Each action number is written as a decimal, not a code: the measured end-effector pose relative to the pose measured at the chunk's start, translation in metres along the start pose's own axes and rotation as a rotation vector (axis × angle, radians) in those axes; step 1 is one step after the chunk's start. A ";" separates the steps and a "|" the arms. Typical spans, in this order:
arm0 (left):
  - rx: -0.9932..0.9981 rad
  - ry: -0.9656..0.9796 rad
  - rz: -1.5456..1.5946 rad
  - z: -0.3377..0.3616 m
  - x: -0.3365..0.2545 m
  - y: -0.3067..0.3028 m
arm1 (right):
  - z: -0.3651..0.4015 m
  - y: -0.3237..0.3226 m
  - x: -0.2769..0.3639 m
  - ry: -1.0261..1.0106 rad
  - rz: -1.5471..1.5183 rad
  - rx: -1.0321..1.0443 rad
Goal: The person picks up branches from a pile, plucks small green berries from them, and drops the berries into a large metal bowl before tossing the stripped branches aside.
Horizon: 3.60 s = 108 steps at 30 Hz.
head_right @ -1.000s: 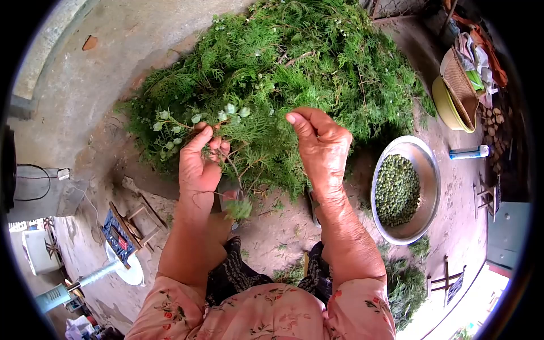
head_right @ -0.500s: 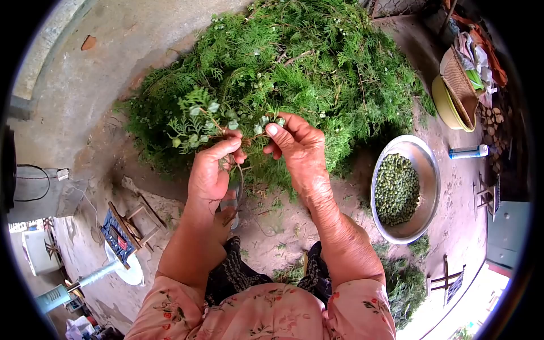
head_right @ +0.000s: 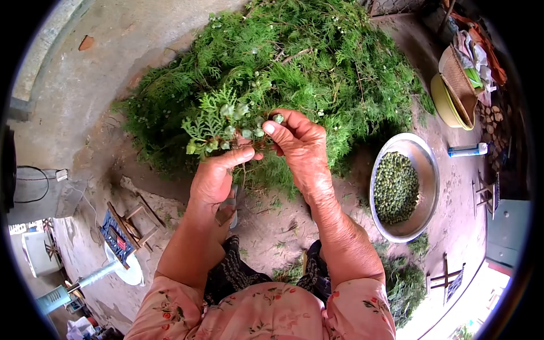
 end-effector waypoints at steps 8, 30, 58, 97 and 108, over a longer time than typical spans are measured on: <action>-0.044 -0.075 -0.078 0.000 0.002 0.002 | 0.003 0.003 -0.006 0.040 -0.049 0.003; -0.219 -0.179 -0.138 0.007 0.014 -0.015 | 0.009 0.011 -0.007 -0.037 0.012 0.074; -0.275 -0.131 -0.113 0.009 0.001 -0.018 | -0.001 0.000 -0.022 0.220 -0.411 -0.019; -0.244 -0.127 -0.288 0.013 0.004 -0.011 | 0.002 -0.007 -0.014 0.181 -0.321 0.037; -0.264 -0.142 -0.203 0.014 0.004 -0.005 | 0.005 0.005 -0.007 0.127 0.123 0.153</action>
Point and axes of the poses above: each hand's wrist, its own z-axis away from the middle knuckle, its own y-axis out of the palm, x = y × z, the point moved 9 cm from there along -z, towards the middle knuckle, and after that the axes turned 4 degrees about -z, right-handed, at the moved point
